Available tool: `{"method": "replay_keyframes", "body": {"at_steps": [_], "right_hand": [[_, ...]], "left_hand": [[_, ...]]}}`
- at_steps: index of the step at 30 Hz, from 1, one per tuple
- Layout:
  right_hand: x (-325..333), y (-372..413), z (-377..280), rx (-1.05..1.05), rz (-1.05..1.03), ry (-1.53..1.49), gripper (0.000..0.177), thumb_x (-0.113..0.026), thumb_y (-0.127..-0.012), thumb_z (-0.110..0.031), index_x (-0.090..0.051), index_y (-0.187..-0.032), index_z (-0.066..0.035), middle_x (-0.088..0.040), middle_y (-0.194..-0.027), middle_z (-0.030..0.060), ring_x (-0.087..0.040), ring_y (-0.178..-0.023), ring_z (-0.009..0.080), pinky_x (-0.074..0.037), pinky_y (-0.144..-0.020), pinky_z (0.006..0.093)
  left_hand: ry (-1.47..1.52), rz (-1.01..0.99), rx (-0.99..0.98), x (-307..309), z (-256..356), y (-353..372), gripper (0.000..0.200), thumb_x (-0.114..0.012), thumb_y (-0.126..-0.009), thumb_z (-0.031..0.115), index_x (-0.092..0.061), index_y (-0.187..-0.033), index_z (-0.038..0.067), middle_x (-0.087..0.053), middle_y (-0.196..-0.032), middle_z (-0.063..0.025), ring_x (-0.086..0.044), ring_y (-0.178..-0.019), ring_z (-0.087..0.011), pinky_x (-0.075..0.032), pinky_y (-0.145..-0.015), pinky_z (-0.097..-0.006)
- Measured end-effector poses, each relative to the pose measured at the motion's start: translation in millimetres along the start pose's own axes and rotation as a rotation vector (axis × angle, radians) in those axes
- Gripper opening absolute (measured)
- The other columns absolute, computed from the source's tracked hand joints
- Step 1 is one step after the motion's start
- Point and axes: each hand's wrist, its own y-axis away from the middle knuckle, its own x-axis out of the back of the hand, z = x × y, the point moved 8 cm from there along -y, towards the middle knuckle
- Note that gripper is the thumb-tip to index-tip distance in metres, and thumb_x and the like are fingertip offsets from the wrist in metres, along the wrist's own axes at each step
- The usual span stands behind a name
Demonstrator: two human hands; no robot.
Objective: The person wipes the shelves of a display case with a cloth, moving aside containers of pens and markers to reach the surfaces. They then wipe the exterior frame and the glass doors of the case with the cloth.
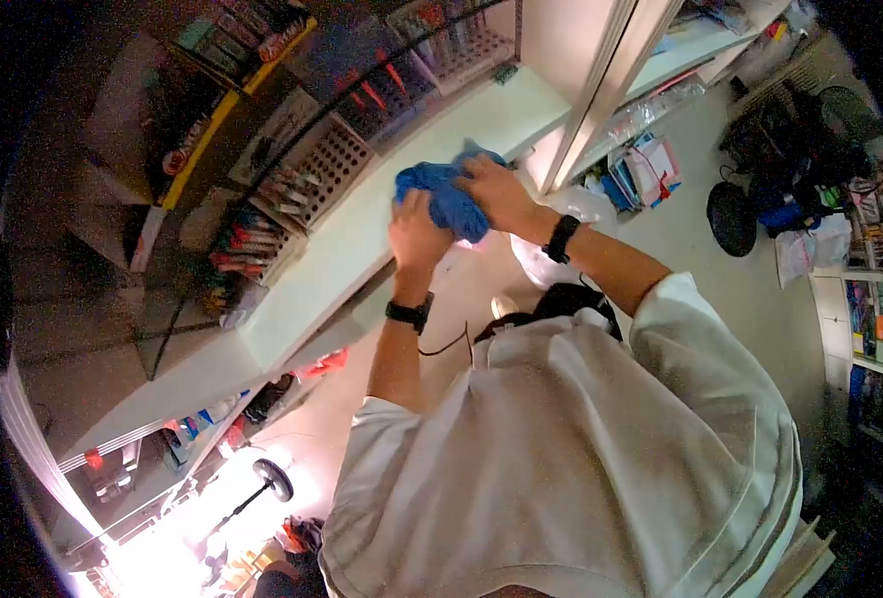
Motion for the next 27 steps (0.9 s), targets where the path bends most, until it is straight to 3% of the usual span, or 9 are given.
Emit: {"method": "replay_keyframes", "body": {"at_steps": [5, 6, 9, 10, 11, 13, 17, 21, 27], "right_hand": [[-45, -27, -50, 0.166, -0.068, -0.074, 0.032, -0.068, -0.077, -0.018, -0.069, -0.107, -0.008, -0.057, -0.105, 0.0142, -0.054, -0.108, 0.0353, -0.048, -0.090, 0.0440], [-52, -34, -61, 0.182, -0.079, -0.089, 0.031, -0.068, -0.077, -0.018, -0.069, -0.106, -0.008, -0.058, -0.105, 0.0138, -0.054, -0.109, 0.0352, -0.048, -0.091, 0.0438], [-77, -53, -78, 0.244, -0.120, -0.062, 0.030, -0.069, -0.076, -0.017, -0.070, -0.105, -0.011, -0.058, -0.106, 0.0127, -0.054, -0.109, 0.0340, -0.047, -0.093, 0.0428], [-83, -59, -77, 0.246, -0.113, -0.042, 0.030, -0.070, -0.076, -0.017, -0.070, -0.106, -0.012, -0.058, -0.106, 0.0120, -0.054, -0.109, 0.0331, -0.047, -0.092, 0.0423], [-88, -65, -75, 0.248, -0.109, -0.023, 0.030, -0.071, -0.076, -0.016, -0.070, -0.106, -0.013, -0.058, -0.106, 0.0113, -0.054, -0.109, 0.0322, -0.047, -0.092, 0.0417], [-87, -65, -66, 0.239, -0.079, -0.008, 0.032, -0.071, -0.075, -0.014, -0.071, -0.107, -0.015, -0.059, -0.108, 0.0099, -0.054, -0.109, 0.0307, -0.046, -0.091, 0.0409], [-67, -57, -43, 0.190, -0.020, 0.067, 0.040, -0.070, -0.075, -0.013, -0.071, -0.114, -0.018, -0.060, -0.112, 0.0069, -0.053, -0.112, 0.0286, -0.044, -0.092, 0.0401], [-48, -37, -3, 0.120, 0.083, 0.082, 0.041, -0.069, -0.076, -0.017, -0.071, -0.116, -0.017, -0.061, -0.111, 0.0074, -0.054, -0.109, 0.0287, -0.042, -0.091, 0.0418], [7, 1, 27, 0.051, 0.130, -0.011, 0.039, -0.070, -0.078, -0.021, -0.070, -0.117, -0.016, -0.062, -0.099, 0.0091, -0.058, -0.096, 0.0324, -0.046, -0.084, 0.0433]], "left_hand": [[-0.055, 0.030, 0.126, 52, -41, 34, 0.049, -0.086, -0.062, 0.030, -0.068, -0.100, 0.006, -0.065, -0.105, -0.0086, -0.059, -0.101, -0.0382, -0.056, -0.079, -0.0464], [-0.076, -0.025, 0.173, 60, -51, 39, 0.049, -0.085, -0.063, 0.029, -0.068, -0.102, 0.005, -0.066, -0.108, -0.0095, -0.060, -0.104, -0.0390, -0.056, -0.081, -0.0462], [-0.195, 0.120, 0.207, 62, -89, 55, 0.051, -0.084, -0.066, 0.027, -0.069, -0.107, 0.003, -0.066, -0.114, -0.0106, -0.059, -0.108, -0.0399, -0.055, -0.085, -0.0458], [-0.257, 0.137, 0.229, 64, -90, 56, 0.055, -0.082, -0.069, 0.025, -0.066, -0.115, 0.002, -0.064, -0.122, -0.0117, -0.058, -0.112, -0.0408, -0.054, -0.089, -0.0459], [-0.278, 0.068, 0.284, 58, -95, 55, 0.056, -0.081, -0.069, 0.026, -0.065, -0.117, 0.002, -0.063, -0.124, -0.0120, -0.057, -0.113, -0.0410, -0.054, -0.091, -0.0464], [-0.320, -0.069, 0.399, 57, -87, 39, 0.058, -0.081, -0.071, 0.026, -0.063, -0.121, 0.002, -0.061, -0.127, -0.0126, -0.056, -0.114, -0.0415, -0.052, -0.093, -0.0473], [-0.330, -0.113, 0.368, 37, -69, 17, 0.061, -0.079, -0.072, 0.023, -0.057, -0.126, 0.005, -0.057, -0.126, -0.0136, -0.053, -0.116, -0.0454, -0.048, -0.098, -0.0483], [-0.350, -0.075, 0.253, 10, -36, -7, 0.053, -0.078, -0.073, 0.025, -0.058, -0.118, 0.006, -0.057, -0.122, -0.0132, -0.052, -0.112, -0.0444, -0.047, -0.096, -0.0477], [-0.309, 0.031, 0.198, -21, 19, -11, 0.047, -0.081, -0.068, 0.027, -0.061, -0.105, 0.007, -0.059, -0.110, -0.0109, -0.055, -0.101, -0.0404, -0.052, -0.082, -0.0479]]}}
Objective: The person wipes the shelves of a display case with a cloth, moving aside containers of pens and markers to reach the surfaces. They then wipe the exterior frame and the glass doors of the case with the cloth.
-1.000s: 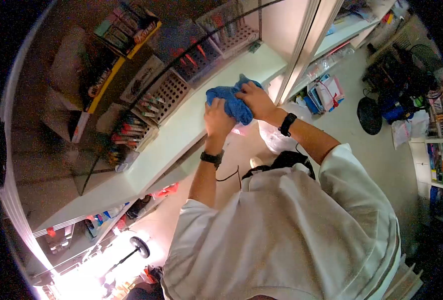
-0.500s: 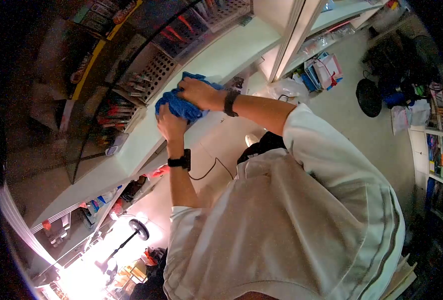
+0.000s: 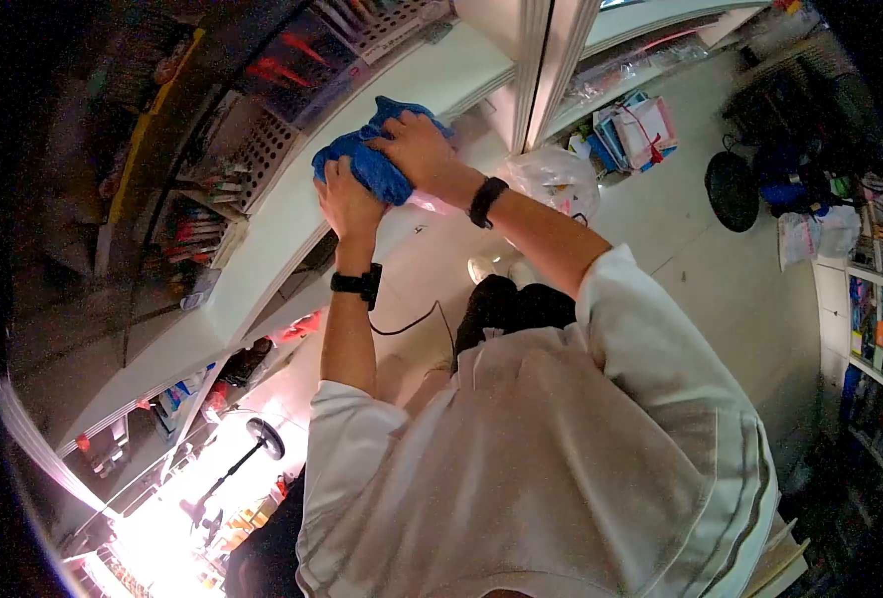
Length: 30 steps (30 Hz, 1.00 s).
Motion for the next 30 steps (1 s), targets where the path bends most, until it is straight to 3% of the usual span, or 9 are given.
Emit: {"method": "replay_keyframes", "body": {"at_steps": [5, 9, 10, 13, 16, 19, 22, 24, 30], "right_hand": [[-3, 103, 47, -0.176, 0.014, -0.596, 0.042, -0.074, -0.079, -0.025, -0.066, -0.117, -0.008, -0.066, -0.109, 0.0185, -0.062, -0.102, 0.0390, -0.051, -0.087, 0.0451], [-44, 260, 80, -0.632, -0.298, -0.864, 0.031, -0.074, -0.080, -0.023, -0.069, -0.102, -0.002, -0.070, -0.096, 0.0208, -0.067, -0.090, 0.0304, -0.051, -0.086, 0.0385], [-70, 308, 89, -0.601, -0.348, -0.879, 0.030, -0.071, -0.082, -0.023, -0.068, -0.101, 0.000, -0.070, -0.093, 0.0208, -0.066, -0.085, 0.0280, -0.050, -0.083, 0.0375], [-116, 444, 106, -0.796, -0.591, -0.833, 0.030, -0.071, -0.083, -0.024, -0.068, -0.102, 0.000, -0.071, -0.095, 0.0216, -0.069, -0.090, 0.0312, -0.051, -0.081, 0.0408], [-124, 515, 109, -0.815, -0.511, -0.739, 0.031, -0.076, -0.079, -0.029, -0.070, -0.097, -0.004, -0.072, -0.094, 0.0180, -0.070, -0.088, 0.0318, -0.052, -0.081, 0.0389], [-166, 580, 110, -0.960, -0.709, -0.655, 0.034, -0.077, -0.079, -0.031, -0.070, -0.103, -0.007, -0.072, -0.099, 0.0183, -0.069, -0.093, 0.0342, -0.052, -0.084, 0.0414], [-208, 614, 116, -0.856, -0.535, -0.563, 0.037, -0.076, -0.080, -0.031, -0.068, -0.108, -0.008, -0.071, -0.103, 0.0183, -0.068, -0.097, 0.0372, -0.052, -0.086, 0.0451], [-234, 615, 113, -0.820, -0.592, -0.698, 0.039, -0.074, -0.080, -0.033, -0.067, -0.110, -0.009, -0.071, -0.105, 0.0184, -0.066, -0.099, 0.0382, -0.051, -0.087, 0.0462], [-332, 563, 140, -0.679, -0.847, -0.605, 0.031, -0.069, -0.082, -0.027, -0.066, -0.106, -0.008, -0.069, -0.106, 0.0195, -0.064, -0.101, 0.0400, -0.050, -0.087, 0.0473]], "left_hand": [[0.213, -0.172, -0.005, -38, 52, 57, 0.043, -0.081, -0.065, 0.025, -0.064, -0.101, 0.008, -0.062, -0.102, -0.0115, -0.059, -0.098, -0.0388, -0.052, -0.079, -0.0481], [0.412, -0.747, 0.159, -185, 75, 193, 0.038, -0.074, -0.072, 0.021, -0.065, -0.106, 0.006, -0.070, -0.105, -0.0211, -0.067, -0.098, -0.0422, -0.054, -0.083, -0.0505], [0.367, -0.866, 0.219, -216, 79, 230, 0.036, -0.073, -0.072, 0.023, -0.068, -0.104, 0.005, -0.070, -0.100, -0.0225, -0.067, -0.094, -0.0434, -0.054, -0.081, -0.0507], [0.514, -1.138, 0.158, -249, 121, 297, 0.029, -0.071, -0.074, 0.026, -0.071, -0.092, 0.004, -0.071, -0.094, -0.0217, -0.067, -0.093, -0.0434, -0.055, -0.082, -0.0497], [0.556, -1.139, 0.065, -307, 128, 371, 0.029, -0.070, -0.075, 0.026, -0.070, -0.094, 0.004, -0.071, -0.096, -0.0215, -0.067, -0.095, -0.0432, -0.054, -0.084, -0.0496], [0.617, -1.156, 0.082, -351, 118, 424, 0.031, -0.069, -0.077, 0.028, -0.070, -0.097, 0.004, -0.070, -0.098, -0.0222, -0.065, -0.096, -0.0436, -0.053, -0.085, -0.0508], [0.597, -1.397, 0.109, -404, 96, 472, 0.033, -0.067, -0.079, 0.031, -0.069, -0.097, 0.004, -0.070, -0.097, -0.0226, -0.065, -0.095, -0.0438, -0.052, -0.083, -0.0518], [0.597, -1.293, 0.137, -436, 66, 508, 0.033, -0.065, -0.081, 0.034, -0.069, -0.095, 0.003, -0.070, -0.095, -0.0228, -0.065, -0.093, -0.0437, -0.053, -0.082, -0.0517], [0.638, -1.246, 0.256, -471, 1, 454, 0.037, -0.068, -0.082, 0.035, -0.069, -0.104, 0.006, -0.070, -0.101, -0.0217, -0.066, -0.098, -0.0429, -0.054, -0.085, -0.0494]]}}
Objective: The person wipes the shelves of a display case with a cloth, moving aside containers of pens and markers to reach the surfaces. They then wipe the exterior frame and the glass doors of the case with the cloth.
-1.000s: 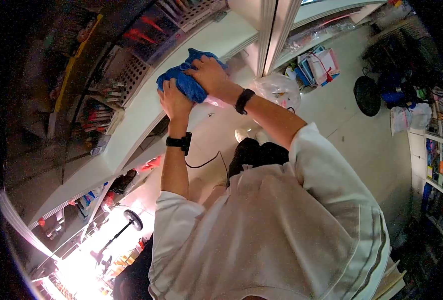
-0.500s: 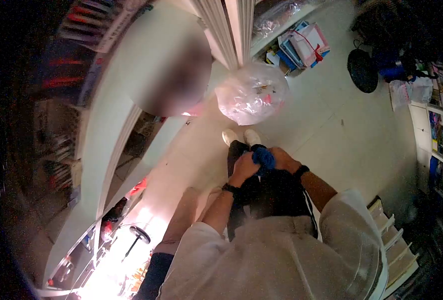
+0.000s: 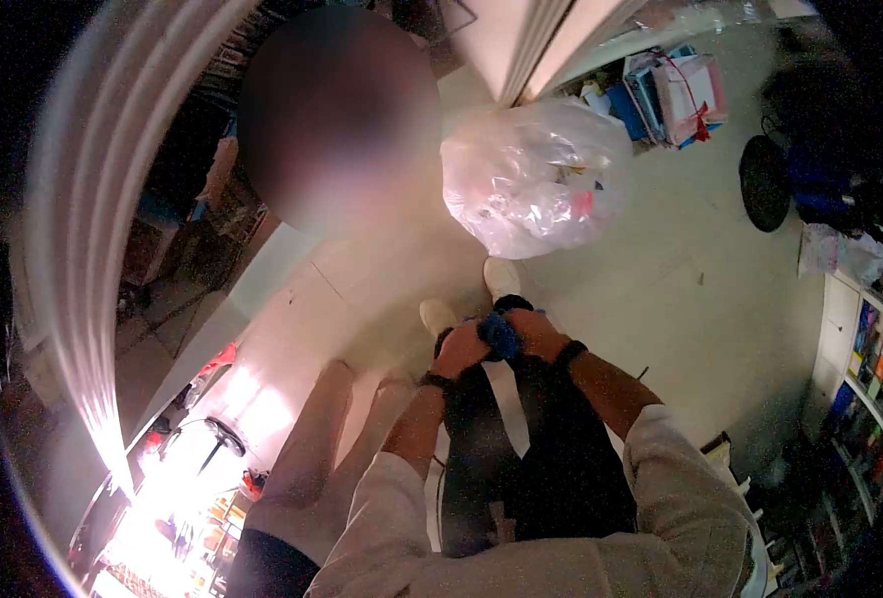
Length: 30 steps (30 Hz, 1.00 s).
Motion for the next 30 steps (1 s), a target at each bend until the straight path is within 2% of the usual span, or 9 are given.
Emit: {"method": "replay_keyframes", "body": {"at_steps": [4, 6, 8, 10, 14, 17, 22, 24, 30], "right_hand": [[-14, -84, -8, 0.093, -0.043, 0.192, 0.026, -0.067, -0.082, -0.019, -0.066, -0.106, -0.008, -0.067, -0.107, 0.0192, -0.063, -0.102, 0.0405, -0.052, -0.085, 0.0476], [5, -116, -55, 0.262, 0.116, 0.158, 0.034, -0.069, -0.077, -0.007, -0.066, -0.111, -0.006, -0.065, -0.114, 0.0200, -0.065, -0.099, 0.0399, -0.053, -0.084, 0.0491], [10, -156, -95, 0.202, 0.072, 0.246, 0.034, -0.068, -0.078, -0.011, -0.066, -0.112, -0.010, -0.064, -0.112, 0.0184, -0.065, -0.097, 0.0391, -0.055, -0.080, 0.0472], [15, -189, -146, 0.327, 0.192, 0.330, 0.033, -0.064, -0.082, -0.014, -0.066, -0.115, -0.014, -0.063, -0.109, 0.0163, -0.064, -0.101, 0.0367, -0.056, -0.080, 0.0462], [9, -251, -242, 0.554, 0.393, 0.413, 0.028, -0.060, -0.085, -0.012, -0.068, -0.112, -0.014, -0.061, -0.107, 0.0152, -0.064, -0.101, 0.0353, -0.056, -0.079, 0.0442], [2, -294, -290, 0.699, 0.562, 0.454, 0.025, -0.066, -0.081, -0.014, -0.070, -0.106, -0.013, -0.059, -0.102, 0.0141, -0.062, -0.099, 0.0324, -0.056, -0.079, 0.0424], [1, -352, -273, 0.680, 0.587, 0.677, 0.015, -0.067, -0.077, -0.013, -0.068, -0.090, -0.006, -0.062, -0.095, 0.0124, -0.061, -0.100, 0.0314, -0.056, -0.079, 0.0422], [10, -343, -264, 0.844, 0.699, 0.679, 0.016, -0.065, -0.077, -0.011, -0.069, -0.093, -0.009, -0.062, -0.094, 0.0119, -0.063, -0.092, 0.0316, -0.055, -0.072, 0.0411], [4, -350, -265, 0.893, 0.657, 0.820, 0.015, -0.065, -0.076, -0.009, -0.066, -0.091, -0.006, -0.063, -0.096, 0.0146, -0.063, -0.093, 0.0329, -0.055, -0.072, 0.0414]], "left_hand": [[-0.015, 0.320, 0.017, 62, -34, -7, 0.042, -0.072, -0.079, 0.030, -0.066, -0.116, 0.010, -0.069, -0.110, -0.0186, -0.066, -0.103, -0.0397, -0.054, -0.087, -0.0479], [-0.027, 0.479, 0.027, 101, -48, 0, 0.048, -0.075, -0.078, 0.027, -0.064, -0.122, 0.012, -0.068, -0.115, -0.0171, -0.066, -0.105, -0.0381, -0.054, -0.089, -0.0472], [-0.099, 0.414, 0.262, 157, -45, 11, 0.048, -0.074, -0.076, 0.020, -0.063, -0.121, 0.008, -0.067, -0.116, -0.0177, -0.064, -0.109, -0.0382, -0.053, -0.093, -0.0466], [-0.300, 0.674, -0.055, 197, -88, 8, 0.048, -0.071, -0.074, 0.014, -0.062, -0.120, 0.003, -0.064, -0.120, -0.0194, -0.061, -0.113, -0.0389, -0.051, -0.097, -0.0465], [-0.416, 0.960, -0.273, 307, -106, 47, 0.049, -0.070, -0.074, 0.007, -0.059, -0.121, 0.001, -0.061, -0.123, -0.0183, -0.057, -0.113, -0.0403, -0.048, -0.098, -0.0479], [-0.492, 1.107, -0.065, 364, -93, 67, 0.047, -0.072, -0.079, 0.011, -0.059, -0.124, 0.004, -0.057, -0.132, -0.0155, -0.055, -0.116, -0.0400, -0.048, -0.098, -0.0465], [-0.499, 1.182, -0.289, 386, -129, 14, 0.048, -0.071, -0.080, 0.013, -0.062, -0.126, 0.009, -0.059, -0.132, -0.0128, -0.056, -0.116, -0.0372, -0.050, -0.097, -0.0430], [-0.571, 1.162, -0.296, 382, -125, 3, 0.047, -0.072, -0.078, 0.013, -0.064, -0.124, 0.009, -0.059, -0.131, -0.0122, -0.057, -0.116, -0.0360, -0.051, -0.096, -0.0419], [-0.688, 1.225, -0.413, 379, -125, 6, 0.043, -0.075, -0.070, 0.011, -0.067, -0.112, 0.003, -0.060, -0.113, -0.0117, -0.058, -0.104, -0.0371, -0.053, -0.087, -0.0415]]}}
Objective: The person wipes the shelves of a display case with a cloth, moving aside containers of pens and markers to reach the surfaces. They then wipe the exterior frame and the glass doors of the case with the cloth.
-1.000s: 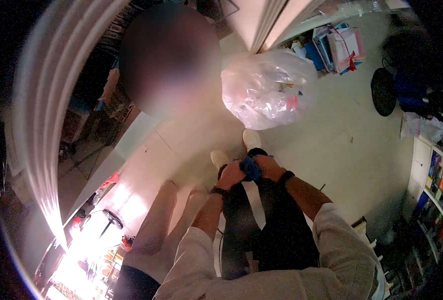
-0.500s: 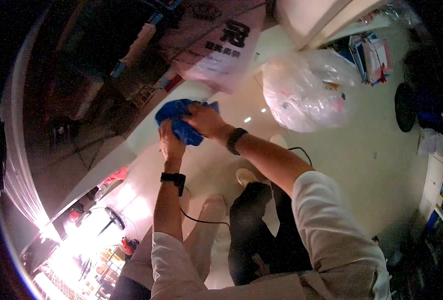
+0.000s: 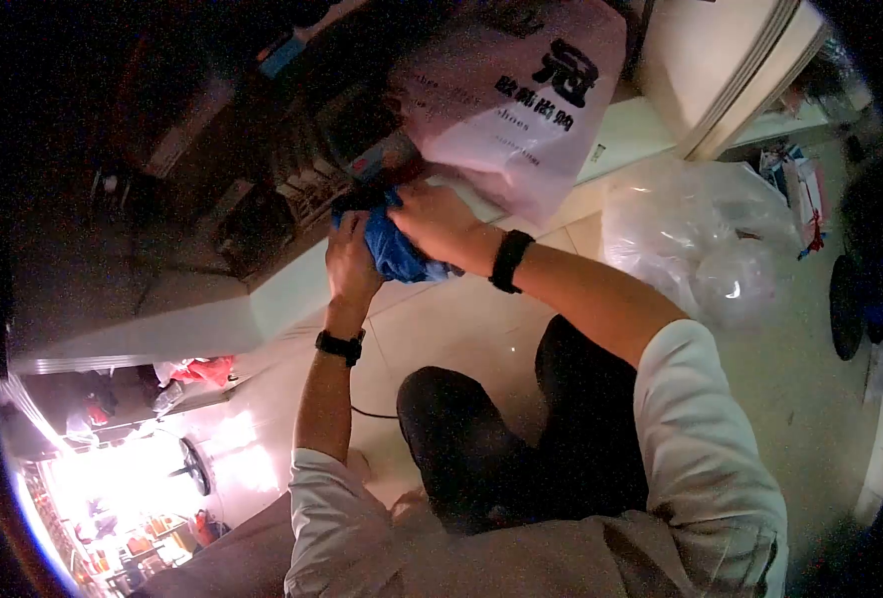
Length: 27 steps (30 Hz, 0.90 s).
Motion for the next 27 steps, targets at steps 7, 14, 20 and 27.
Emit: {"method": "replay_keyframes", "body": {"at_steps": [7, 14, 20, 27], "right_hand": [[-1, 15, -21, -0.018, -0.133, -0.007, 0.018, -0.066, -0.078, -0.006, -0.063, -0.095, -0.006, -0.062, -0.103, 0.0141, -0.062, -0.097, 0.0345, -0.055, -0.077, 0.0437], [5, 30, -26, -0.062, -0.119, 0.014, 0.017, -0.064, -0.081, -0.007, -0.061, -0.098, -0.007, -0.060, -0.101, 0.0140, -0.062, -0.097, 0.0360, -0.055, -0.080, 0.0462], [19, 49, -12, -0.053, -0.065, -0.007, 0.017, -0.062, -0.084, -0.009, -0.061, -0.100, -0.006, -0.060, -0.099, 0.0161, -0.062, -0.094, 0.0396, -0.053, -0.077, 0.0488], [-3, 24, -51, 0.051, -0.208, -0.035, 0.012, -0.062, -0.083, -0.007, -0.061, -0.094, -0.006, -0.060, -0.097, 0.0149, -0.063, -0.092, 0.0384, -0.054, -0.077, 0.0476]], "left_hand": [[0.045, 0.078, 0.025, 9, 5, 33, 0.040, -0.077, -0.069, 0.014, -0.067, -0.106, 0.005, -0.059, -0.107, -0.0106, -0.057, -0.098, -0.0375, -0.054, -0.080, -0.0421], [0.055, 0.193, 0.024, 8, 19, 45, 0.032, -0.074, -0.070, 0.013, -0.068, -0.101, 0.007, -0.060, -0.105, -0.0084, -0.057, -0.097, -0.0358, -0.053, -0.081, -0.0426], [0.133, 0.062, -0.023, -8, 30, 32, 0.035, -0.073, -0.067, 0.013, -0.068, -0.102, 0.007, -0.061, -0.106, -0.0089, -0.058, -0.099, -0.0356, -0.054, -0.082, -0.0430], [0.108, 0.057, -0.001, 17, -1, 66, 0.045, -0.078, -0.063, 0.018, -0.070, -0.107, 0.008, -0.062, -0.108, -0.0078, -0.059, -0.100, -0.0348, -0.055, -0.082, -0.0430]]}}
